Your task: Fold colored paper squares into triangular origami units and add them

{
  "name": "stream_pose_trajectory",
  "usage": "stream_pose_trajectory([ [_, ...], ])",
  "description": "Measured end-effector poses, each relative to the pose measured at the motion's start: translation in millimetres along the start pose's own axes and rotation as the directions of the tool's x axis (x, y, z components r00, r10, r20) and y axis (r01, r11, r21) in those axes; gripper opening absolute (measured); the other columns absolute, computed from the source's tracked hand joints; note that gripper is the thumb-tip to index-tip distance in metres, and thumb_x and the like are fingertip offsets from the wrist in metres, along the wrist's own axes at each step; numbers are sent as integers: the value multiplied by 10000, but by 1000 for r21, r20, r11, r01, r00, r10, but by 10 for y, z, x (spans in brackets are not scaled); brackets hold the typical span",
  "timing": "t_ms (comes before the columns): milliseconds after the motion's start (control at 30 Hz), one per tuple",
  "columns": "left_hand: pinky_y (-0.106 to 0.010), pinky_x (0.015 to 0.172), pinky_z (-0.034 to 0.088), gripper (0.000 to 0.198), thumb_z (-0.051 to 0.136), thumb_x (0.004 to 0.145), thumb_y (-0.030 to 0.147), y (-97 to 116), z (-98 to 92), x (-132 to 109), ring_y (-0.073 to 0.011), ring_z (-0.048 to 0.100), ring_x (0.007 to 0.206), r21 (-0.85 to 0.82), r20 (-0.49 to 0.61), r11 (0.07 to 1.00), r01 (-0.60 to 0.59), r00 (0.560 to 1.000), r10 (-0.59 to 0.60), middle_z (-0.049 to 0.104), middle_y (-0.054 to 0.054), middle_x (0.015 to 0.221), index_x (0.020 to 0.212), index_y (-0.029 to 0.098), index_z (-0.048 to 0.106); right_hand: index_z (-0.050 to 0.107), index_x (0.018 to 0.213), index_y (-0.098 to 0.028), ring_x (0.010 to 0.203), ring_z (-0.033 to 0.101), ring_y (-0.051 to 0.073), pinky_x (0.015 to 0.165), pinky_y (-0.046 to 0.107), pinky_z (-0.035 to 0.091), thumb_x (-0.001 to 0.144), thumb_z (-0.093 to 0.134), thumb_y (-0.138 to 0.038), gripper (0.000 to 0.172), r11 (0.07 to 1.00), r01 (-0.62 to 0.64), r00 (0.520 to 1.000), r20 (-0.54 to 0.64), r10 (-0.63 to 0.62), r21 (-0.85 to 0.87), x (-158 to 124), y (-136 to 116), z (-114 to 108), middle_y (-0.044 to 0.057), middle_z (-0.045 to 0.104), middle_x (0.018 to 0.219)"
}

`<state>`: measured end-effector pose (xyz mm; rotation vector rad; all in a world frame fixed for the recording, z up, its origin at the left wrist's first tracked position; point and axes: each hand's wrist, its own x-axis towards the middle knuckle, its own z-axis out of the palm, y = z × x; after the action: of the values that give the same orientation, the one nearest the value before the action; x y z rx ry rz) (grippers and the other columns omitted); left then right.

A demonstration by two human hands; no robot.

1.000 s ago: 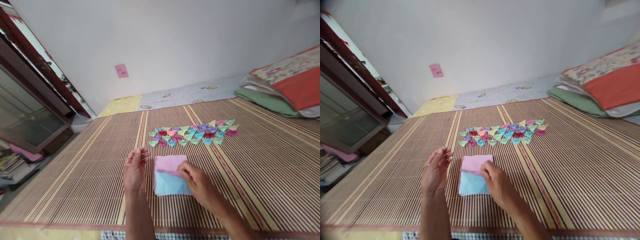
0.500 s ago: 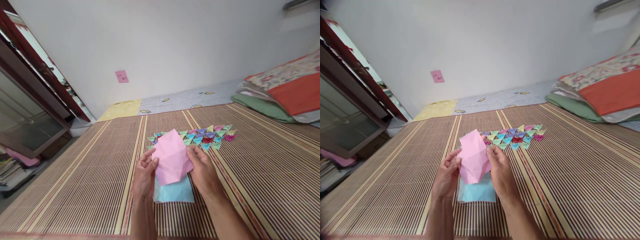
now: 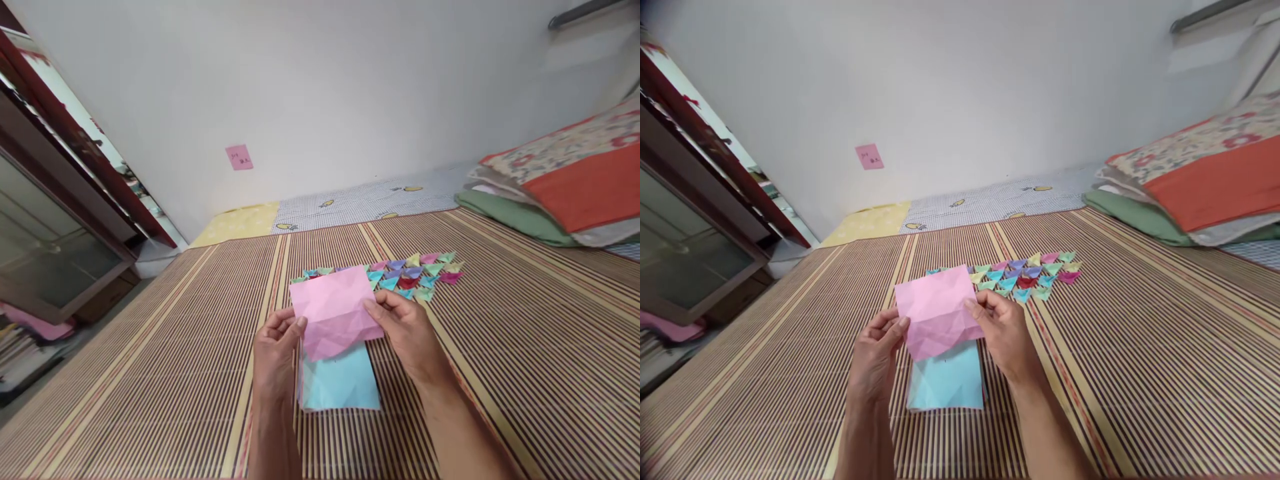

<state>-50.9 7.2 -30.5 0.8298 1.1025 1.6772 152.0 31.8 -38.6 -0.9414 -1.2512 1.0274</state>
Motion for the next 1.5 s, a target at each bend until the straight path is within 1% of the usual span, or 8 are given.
stream_pose_trajectory([
  [267,-199,441,282,347,864,746,419,48,-86,-12,-71,381,395,246,92,969,-20,996,-2,487,59,427,609,173,660,712,836,-182,733,560,163,683,255,439,898,722,-368,196,999,33,999,22,-33,-14,34,69,-21,-2,642,772],
  [567,-257,712,523,241,878,744,370,-22,-100,32,-146,643,702,112,-54,984,-140,988,146,698,-15,722,695,174,747,693,767,-197,916,640,221,853,315,469,913,689,-382,236,995,82,995,56,-78,-60,26,-14,22,39,691,885],
  [700,-304,895,528,218,901,720,304,-46,-43,-2,-187,705,951,33,-158,973,-229,960,231,741,-57,1000,723,164,734,699,733,-205,1075,651,263,947,339,460,841,769,-406,239,998,-26,1000,-6,26,58,13,8,102,67,731,1057],
  [933,-292,938,547,247,914,721,233,-32,58,-53,-183,726,1036,-34,-205,945,-325,928,312,732,-82,1206,895,188,745,653,731,-204,701,660,208,713,321,503,755,830,-434,291,956,-200,979,11,202,215,-14,106,179,8,680,694],
  [1033,-259,916,563,420,934,684,184,-20,155,-88,-156,734,995,-212,-213,943,-258,954,213,759,-51,1117,1057,217,743,667,763,-202,694,660,187,703,296,507,728,855,-386,265,957,-179,983,-4,185,229,-29,60,209,-4,677,699],
  [1133,-260,821,600,346,961,638,208,-40,279,-140,-149,743,817,-417,-50,909,0,998,-23,775,-36,902,908,175,747,664,756,-201,653,629,157,647,259,492,720,855,-336,236,969,-116,991,-37,127,220,-38,7,248,-17,656,685],
  [1300,-268,689,634,317,948,641,159,-92,412,-210,-192,753,845,-484,-53,857,175,972,-228,794,-55,918,900,157,764,657,764,-194,646,626,150,620,248,494,723,845,-316,228,979,-52,995,-68,67,196,-33,27,264,-4,666,706],
  [1500,-267,538,647,146,836,749,57,-41,448,-223,-166,736,675,-521,-54,821,231,952,-302,807,-73,861,865,120,773,655,814,-198,678,645,155,632,245,509,752,831,-308,216,980,-20,999,-44,30,198,-27,10,242,-7,666,729],
])
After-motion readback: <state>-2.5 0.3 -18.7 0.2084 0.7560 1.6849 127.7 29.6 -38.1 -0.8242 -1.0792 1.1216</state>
